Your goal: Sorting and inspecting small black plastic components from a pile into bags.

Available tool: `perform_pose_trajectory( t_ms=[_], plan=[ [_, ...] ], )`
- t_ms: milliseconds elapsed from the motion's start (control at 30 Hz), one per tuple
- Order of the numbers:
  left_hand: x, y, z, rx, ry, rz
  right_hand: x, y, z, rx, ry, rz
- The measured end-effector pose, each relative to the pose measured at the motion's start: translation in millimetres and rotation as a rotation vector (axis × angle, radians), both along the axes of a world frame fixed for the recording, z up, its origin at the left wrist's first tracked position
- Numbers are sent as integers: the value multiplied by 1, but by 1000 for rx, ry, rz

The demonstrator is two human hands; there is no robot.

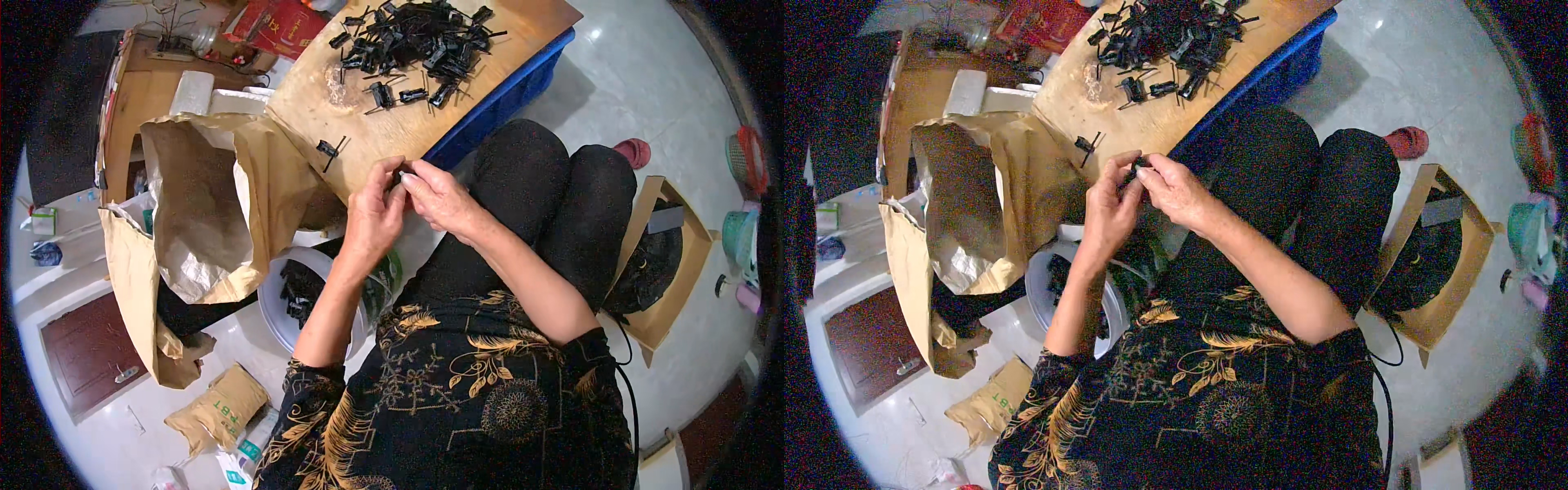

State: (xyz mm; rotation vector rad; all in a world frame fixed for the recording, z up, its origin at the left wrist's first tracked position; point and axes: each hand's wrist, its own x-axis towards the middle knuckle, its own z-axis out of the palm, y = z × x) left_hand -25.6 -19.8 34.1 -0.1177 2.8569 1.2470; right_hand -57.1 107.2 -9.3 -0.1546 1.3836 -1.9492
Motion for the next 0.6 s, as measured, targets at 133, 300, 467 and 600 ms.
perform_pose_trajectory(
  t_ms=[133, 300, 467, 600],
  plan=[
    [0, -16, 16, 506, -266, -64, 5, 15, 7, -223, -108, 51],
    [9, -20, 25, 1051, -459, -84, 9, 22, 15, -331, -92, 52],
    [13, -10, 27, 1216, -463, -95, 12, 24, 3, -455, -105, 51],
    [16, -4, 31, 934, -468, -67, 9, 30, 1, -401, -85, 48]
  ],
)
